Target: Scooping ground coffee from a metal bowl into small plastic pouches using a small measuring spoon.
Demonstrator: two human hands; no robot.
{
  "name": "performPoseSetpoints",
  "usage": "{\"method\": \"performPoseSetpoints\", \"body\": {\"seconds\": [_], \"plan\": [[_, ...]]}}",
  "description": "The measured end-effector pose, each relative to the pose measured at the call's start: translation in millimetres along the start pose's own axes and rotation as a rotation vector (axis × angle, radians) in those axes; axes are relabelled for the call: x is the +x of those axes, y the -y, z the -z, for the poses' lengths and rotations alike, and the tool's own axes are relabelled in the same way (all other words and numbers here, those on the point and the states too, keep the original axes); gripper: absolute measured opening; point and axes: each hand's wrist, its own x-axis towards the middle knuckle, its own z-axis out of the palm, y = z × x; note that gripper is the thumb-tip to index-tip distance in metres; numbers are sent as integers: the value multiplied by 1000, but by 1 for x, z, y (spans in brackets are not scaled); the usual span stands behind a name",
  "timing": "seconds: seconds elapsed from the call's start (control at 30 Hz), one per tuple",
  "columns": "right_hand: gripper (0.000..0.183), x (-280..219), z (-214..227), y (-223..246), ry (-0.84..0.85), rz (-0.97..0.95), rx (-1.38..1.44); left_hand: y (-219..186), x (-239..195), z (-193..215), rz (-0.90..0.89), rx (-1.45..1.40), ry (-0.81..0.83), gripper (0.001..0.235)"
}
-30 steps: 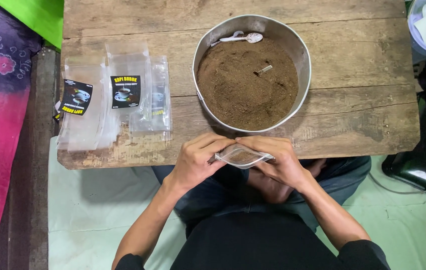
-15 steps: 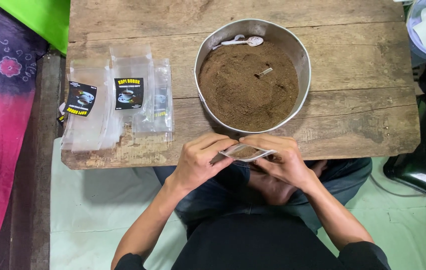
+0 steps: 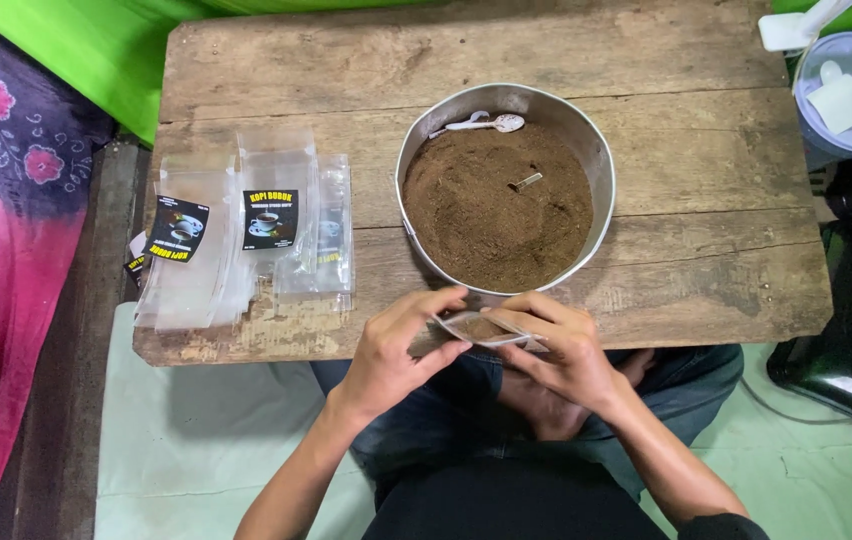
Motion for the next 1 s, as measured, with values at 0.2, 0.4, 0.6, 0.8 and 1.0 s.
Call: {"method": "performPoseSetpoints", "body": {"seconds": [0.2, 0.4, 0.6, 0.8, 1.0], "plan": [[21, 18, -53, 14, -182, 102, -199, -29, -10, -22, 44, -173, -327, 137], [21, 63, -13, 51, 157, 105, 67, 28, 12, -8, 38, -154, -433, 99], [25, 75, 66, -55, -98, -12, -364, 72, 63, 33, -66, -116, -283, 91], [13, 103, 61, -96, 33, -183, -248, 88, 122, 59, -24, -91, -7, 94], [15, 97, 55, -124, -30, -139, -249, 98, 130, 46, -26, -161, 34, 97]]}}
